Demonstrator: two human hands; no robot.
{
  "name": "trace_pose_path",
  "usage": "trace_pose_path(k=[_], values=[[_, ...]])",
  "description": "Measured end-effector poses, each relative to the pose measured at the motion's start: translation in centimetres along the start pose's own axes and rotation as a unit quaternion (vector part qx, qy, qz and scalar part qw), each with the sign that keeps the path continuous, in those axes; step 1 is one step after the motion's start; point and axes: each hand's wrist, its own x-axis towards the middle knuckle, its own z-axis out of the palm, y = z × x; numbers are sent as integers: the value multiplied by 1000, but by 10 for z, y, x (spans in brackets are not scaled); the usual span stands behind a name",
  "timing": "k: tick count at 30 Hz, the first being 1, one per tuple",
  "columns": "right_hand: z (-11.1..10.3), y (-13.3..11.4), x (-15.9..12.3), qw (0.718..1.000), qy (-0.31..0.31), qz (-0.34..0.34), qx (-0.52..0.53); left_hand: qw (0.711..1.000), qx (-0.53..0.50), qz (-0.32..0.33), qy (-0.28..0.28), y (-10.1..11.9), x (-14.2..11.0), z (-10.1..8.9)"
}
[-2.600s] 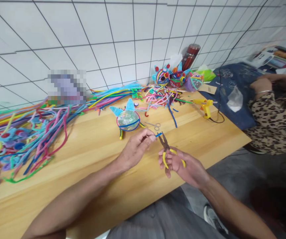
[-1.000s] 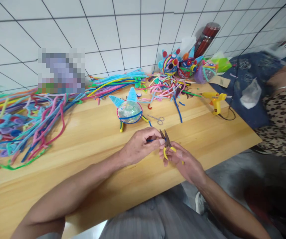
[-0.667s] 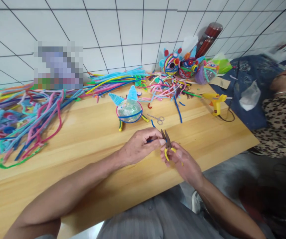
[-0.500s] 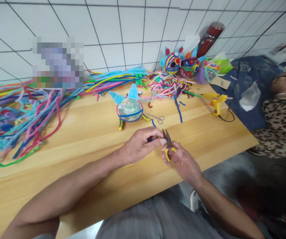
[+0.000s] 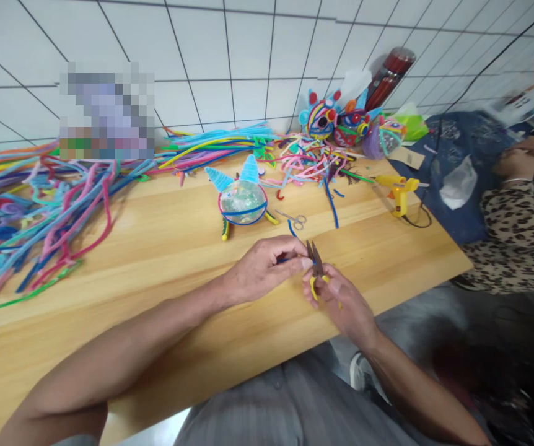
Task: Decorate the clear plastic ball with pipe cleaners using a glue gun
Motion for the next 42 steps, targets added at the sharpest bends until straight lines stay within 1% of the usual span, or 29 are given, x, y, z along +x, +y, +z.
trace_pose_path(k=[8,14,17,19,22,25,27,29,31,34,37,39,40,42], values=[[2,2,-1,999,-9,-10,31,1000,7,14,0,0,0,0],[3,1,-5,999,9,-20,-27,1000,11,21,5,-1,0,2],[3,4,-7,996,28,-28,-80,999,15,28,3,-1,0,2],[2,7,-8,991,43,-47,-118,999,22,35,2,-2,0,2],[1,11,-8,985,48,-85,-143,996,49,72,21,-5,0,3],[1,14,-6,984,45,-92,-144,990,70,114,50,-10,0,5],[1,14,-5,985,46,-84,-143,993,46,108,31,-13,0,6],[1,14,-5,986,46,-75,-139,997,11,69,-13,-14,0,7],[1,13,-5,989,41,-65,-127,999,-2,39,-34,-14,0,7],[-3,9,-3,995,4,-28,-91,999,3,28,-16,-16,-1,7],[-12,-1,0,996,-68,29,-47,1000,-3,15,16,-19,-1,9],[-24,-12,1,991,-108,63,-45,999,4,11,43,-23,-1,11],[-31,-17,1,988,-118,77,-55,998,9,12,55,-24,0,12],[-47,-28,2,984,-119,97,-90,997,19,16,68,-28,0,15]])
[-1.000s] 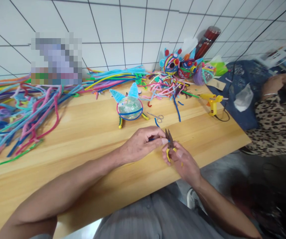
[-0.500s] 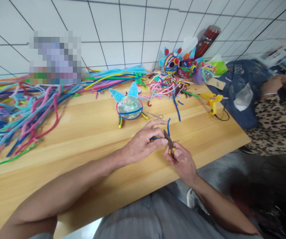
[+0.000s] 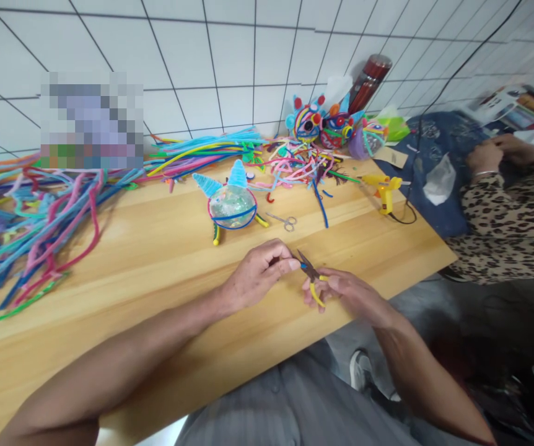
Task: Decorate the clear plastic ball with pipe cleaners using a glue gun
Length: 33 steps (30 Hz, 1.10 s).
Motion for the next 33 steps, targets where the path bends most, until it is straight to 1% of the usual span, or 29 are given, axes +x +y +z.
trace_pose_path(k=[2,3,5,7,9,11,12,14,15,17,18,20,21,22,23,24,25,26,27,28,29,30,31,32,33], values=[[-13,-4,-3,999,-4,17,-30,1000,4,0,6,-3,-1,4],[-16,-5,-2,999,-15,24,-38,1000,-2,-8,6,-4,-2,6],[-15,-5,1,997,-54,40,-37,998,-37,-48,-1,-7,-4,9],[-6,-2,6,996,-70,43,-39,990,-88,-108,-7,-9,-5,13],[4,0,9,996,-53,31,-69,978,-134,-159,9,-11,-5,15],[8,0,9,993,-24,19,-117,967,-172,-182,49,-13,-2,15],[5,-2,8,989,-10,16,-148,962,-190,-184,69,-14,-1,15],[-11,-9,6,974,32,7,-225,950,-232,-187,98,-14,3,13],[-24,-14,6,961,64,-1,-269,943,-254,-191,103,-14,4,13],[-55,-24,10,921,142,-13,-363,930,-292,-198,101,-14,6,12],[-72,-30,13,893,185,-16,-410,926,-306,-199,99,-13,7,11],[-101,-39,22,824,259,-10,-503,920,-327,-194,93,-11,7,12],[-111,-41,27,786,298,-17,-541,919,-335,-189,90,-11,7,12],[-116,-43,31,749,335,-41,-570,917,-342,-185,86,-10,7,12],[-115,-44,34,718,366,-81,-586,916,-347,-181,83,-9,7,12],[-109,-43,36,700,384,-132,-588,917,-349,-176,80,-8,7,12],[-98,-41,36,700,385,-181,-574,918,-349,-172,80,-6,7,12],[-83,-38,36,717,369,-224,-547,919,-348,-167,80,-5,7,13],[-64,-35,35,755,334,-243,-509,921,-345,-162,81,-3,7,13],[-44,-32,34,803,295,-239,-460,923,-342,-158,82,-2,6,14],[-23,-29,33,844,252,-231,-414,925,-338,-153,84,0,6,14],[-5,-27,33,869,219,-231,-378,927,-334,-147,86,1,5,15],[11,-25,34,879,203,-240,-358,930,-328,-142,87,3,4,16],[23,-24,35,880,199,-257,-347,934,-320,-136,86,4,3,17],[31,-24,38,873,208,-280,-340,938,-310,-131,83,6,2,18]])
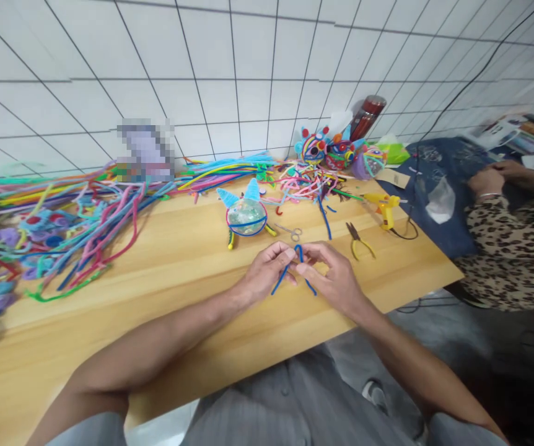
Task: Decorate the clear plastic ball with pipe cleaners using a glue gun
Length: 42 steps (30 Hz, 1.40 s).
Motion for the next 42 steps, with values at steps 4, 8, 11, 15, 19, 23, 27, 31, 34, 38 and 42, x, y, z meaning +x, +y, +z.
trace_pose_path(k=[4,8,11,15,19,23,27,31,34,38,42], values=[[2,0,8,998,61,-32,2,997,69,7,-22,3,-5,2],[-21,1,12,991,26,-85,-97,989,142,-17,-37,13,-8,2],[-39,-8,8,968,-26,-161,-191,981,181,-34,-63,25,-13,-1],[-40,-20,-6,946,-78,-208,-236,971,214,-27,-98,37,-31,-5],[-9,-25,-27,970,23,-166,-175,979,197,27,-39,31,-55,0],[9,-24,-39,979,34,-150,-135,974,201,104,-27,22,-72,3],[-21,-28,-32,950,-33,-238,-202,924,363,109,-51,27,-86,-12],[-40,-30,-26,960,3,-186,-208,877,457,146,31,41,-98,-40],[-27,-28,-23,983,-31,-113,-143,875,451,144,99,63,-93,-75],[5,-23,-7,996,-86,-4,-30,868,447,118,181,103,-70,-136],[41,-25,23,986,-91,99,103,840,454,157,254,123,-47,-168]])
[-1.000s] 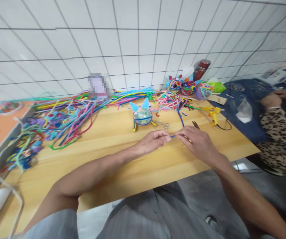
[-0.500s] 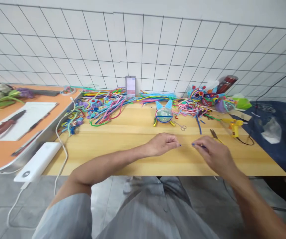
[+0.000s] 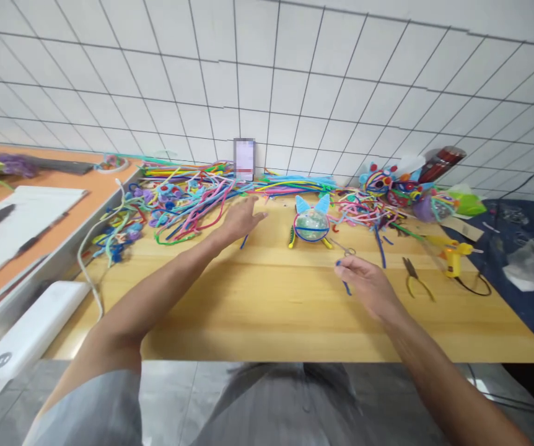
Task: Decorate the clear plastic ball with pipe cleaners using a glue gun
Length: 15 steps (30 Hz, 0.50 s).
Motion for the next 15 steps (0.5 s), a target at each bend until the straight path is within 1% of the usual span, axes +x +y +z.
trace_pose_path(k=[1,2,3,4,6,7,8,10,13,15], values=[[8,-1,9,1000,-5,16,21,1000,-2,8,13,0,2,4],[15,-2,18,999,-15,28,35,1000,-11,17,13,1,0,11],[22,-3,25,998,-30,37,44,999,-26,26,-2,3,-5,20],[28,-4,32,997,-47,42,51,995,-73,45,-54,5,-13,31],[39,-3,42,994,-81,45,65,968,-187,54,-158,9,-31,52],[44,-2,45,992,-94,45,71,953,-232,40,-190,10,-41,62],[49,0,47,991,-103,45,75,941,-268,18,-206,9,-49,70],[56,5,49,990,-114,47,73,932,-293,-21,-213,5,-61,81],[63,13,49,991,-111,39,63,933,-300,-73,-182,-2,-67,86],[65,19,47,993,-100,29,53,938,-303,-72,-152,-4,-68,87]])
